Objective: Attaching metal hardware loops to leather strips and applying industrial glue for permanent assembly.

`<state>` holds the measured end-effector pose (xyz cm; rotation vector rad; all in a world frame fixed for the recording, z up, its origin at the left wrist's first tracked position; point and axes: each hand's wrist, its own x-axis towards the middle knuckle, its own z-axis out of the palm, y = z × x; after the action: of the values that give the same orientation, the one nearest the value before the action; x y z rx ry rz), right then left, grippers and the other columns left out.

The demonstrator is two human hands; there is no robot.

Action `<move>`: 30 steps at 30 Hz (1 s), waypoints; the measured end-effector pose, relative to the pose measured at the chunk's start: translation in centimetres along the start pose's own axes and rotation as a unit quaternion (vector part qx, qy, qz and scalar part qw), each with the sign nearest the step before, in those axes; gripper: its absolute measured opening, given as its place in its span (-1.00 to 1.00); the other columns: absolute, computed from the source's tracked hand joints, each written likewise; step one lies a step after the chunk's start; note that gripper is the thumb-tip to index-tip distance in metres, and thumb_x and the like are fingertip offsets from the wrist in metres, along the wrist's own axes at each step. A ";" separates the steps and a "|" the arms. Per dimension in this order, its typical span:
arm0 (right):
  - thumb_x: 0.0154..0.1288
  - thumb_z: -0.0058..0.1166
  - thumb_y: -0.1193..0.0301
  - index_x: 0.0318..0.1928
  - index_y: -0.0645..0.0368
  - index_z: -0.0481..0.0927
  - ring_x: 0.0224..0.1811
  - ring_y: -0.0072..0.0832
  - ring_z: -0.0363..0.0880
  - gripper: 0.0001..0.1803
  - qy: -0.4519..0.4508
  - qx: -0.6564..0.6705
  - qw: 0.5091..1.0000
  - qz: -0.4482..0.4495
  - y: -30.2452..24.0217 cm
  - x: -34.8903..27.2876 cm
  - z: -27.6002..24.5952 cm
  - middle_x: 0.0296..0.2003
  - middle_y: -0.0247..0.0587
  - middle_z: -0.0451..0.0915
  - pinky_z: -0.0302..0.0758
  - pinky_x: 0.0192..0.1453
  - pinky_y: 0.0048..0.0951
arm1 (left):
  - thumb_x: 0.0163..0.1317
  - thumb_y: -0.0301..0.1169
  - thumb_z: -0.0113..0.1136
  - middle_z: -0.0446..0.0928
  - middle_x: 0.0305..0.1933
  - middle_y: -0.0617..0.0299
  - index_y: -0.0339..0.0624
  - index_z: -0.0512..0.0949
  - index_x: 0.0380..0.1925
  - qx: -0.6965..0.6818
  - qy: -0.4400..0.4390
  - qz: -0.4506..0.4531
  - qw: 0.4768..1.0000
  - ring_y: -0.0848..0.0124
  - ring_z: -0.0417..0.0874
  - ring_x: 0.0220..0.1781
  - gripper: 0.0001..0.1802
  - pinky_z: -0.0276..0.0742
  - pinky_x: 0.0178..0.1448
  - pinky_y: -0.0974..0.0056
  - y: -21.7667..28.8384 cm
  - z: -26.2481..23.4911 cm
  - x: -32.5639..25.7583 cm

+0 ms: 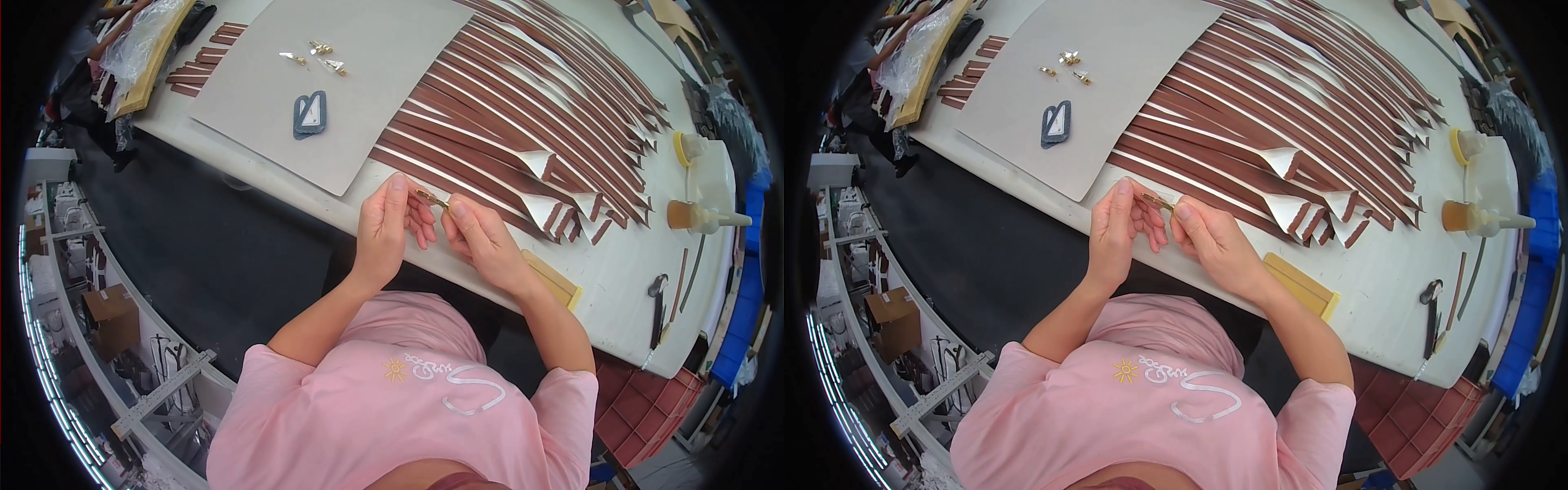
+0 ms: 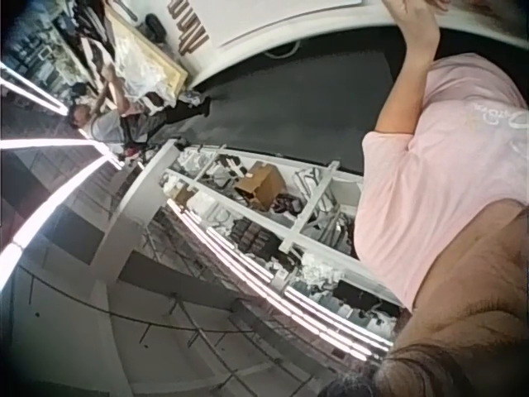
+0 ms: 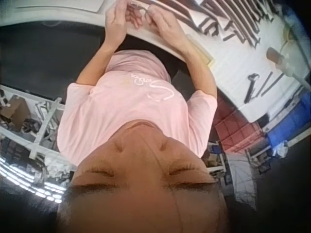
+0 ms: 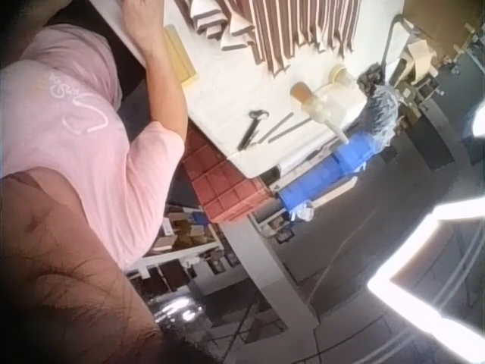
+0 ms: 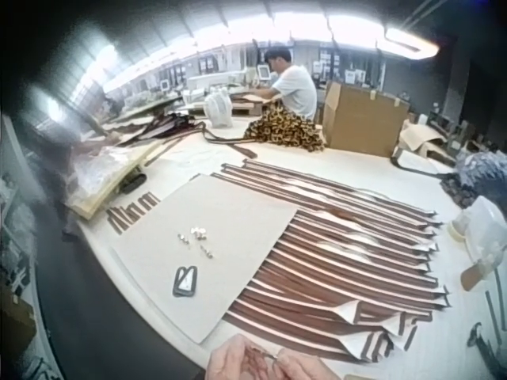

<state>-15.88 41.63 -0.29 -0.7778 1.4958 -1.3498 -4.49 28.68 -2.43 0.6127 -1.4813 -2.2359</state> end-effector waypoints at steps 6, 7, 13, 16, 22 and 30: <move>0.64 -0.37 0.14 -0.41 0.11 0.30 -0.61 -0.77 0.03 -0.56 0.000 0.002 1.000 0.001 0.1 0.0 0.0 -0.59 -0.54 0.17 0.02 -0.56 -0.64 | 0.58 -0.14 -0.24 0.49 -0.49 0.21 -0.28 0.48 -0.28 0.002 -0.002 0.000 1.000 0.53 0.55 -0.54 -0.55 0.45 -0.50 0.47 0.1 0.2 0.0; 0.64 -0.37 0.14 -0.41 0.11 0.30 -0.61 -0.77 0.03 -0.56 -0.001 0.000 1.000 -0.002 0.1 0.0 0.0 -0.59 -0.54 0.17 0.01 -0.56 -0.64 | 0.57 -0.17 -0.18 0.49 -0.50 0.22 -0.27 0.49 -0.27 0.000 -0.005 -0.002 1.000 0.54 0.54 -0.54 -0.59 0.44 -0.51 0.47 0.2 0.2 0.1; 0.64 -0.34 0.19 -0.39 0.16 0.34 -0.50 -0.67 0.16 -0.58 -0.012 0.026 0.999 0.023 -0.2 -0.2 -0.2 -0.51 -0.43 0.31 0.22 -0.40 -0.59 | 0.43 -0.31 0.15 0.52 -0.51 0.28 -0.20 0.48 -0.31 0.022 -0.013 -0.025 0.999 0.62 0.51 -0.55 -0.80 0.34 -0.54 0.54 0.8 1.3 0.1; 0.64 -0.35 0.20 -0.38 0.16 0.34 -0.49 -0.68 0.17 -0.58 -0.015 0.050 0.999 0.013 -0.2 -0.2 -0.1 -0.48 -0.41 0.35 0.22 -0.39 -0.59 | 0.40 -0.33 0.19 0.53 -0.53 0.30 -0.19 0.46 -0.34 -0.027 -0.023 -0.029 0.999 0.65 0.48 -0.57 -0.80 0.30 -0.56 0.57 0.5 1.5 0.3; 0.64 -0.35 0.21 -0.38 0.17 0.34 -0.50 -0.67 0.16 -0.58 0.004 0.017 1.000 -0.013 0.2 -0.3 0.1 -0.51 -0.41 0.32 0.21 -0.41 -0.58 | 0.45 -0.29 0.13 0.48 -0.57 0.33 -0.20 0.46 -0.35 0.001 0.018 -0.006 1.000 0.65 0.45 -0.62 -0.76 0.27 -0.59 0.55 0.2 2.1 0.0; 0.64 -0.34 0.21 -0.39 0.15 0.34 -0.53 -0.67 0.15 -0.59 0.018 0.007 1.000 -0.012 0.1 -0.4 0.3 -0.55 -0.44 0.28 0.18 -0.45 -0.55 | 0.47 -0.25 0.09 0.47 -0.58 0.32 -0.19 0.45 -0.37 -0.041 0.029 -0.011 0.999 0.65 0.45 -0.62 -0.73 0.26 -0.59 0.55 0.5 1.9 0.1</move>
<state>-15.44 41.90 -0.28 -0.7689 1.5084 -1.3986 -5.58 29.84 -1.30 0.6654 -1.3553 -2.2636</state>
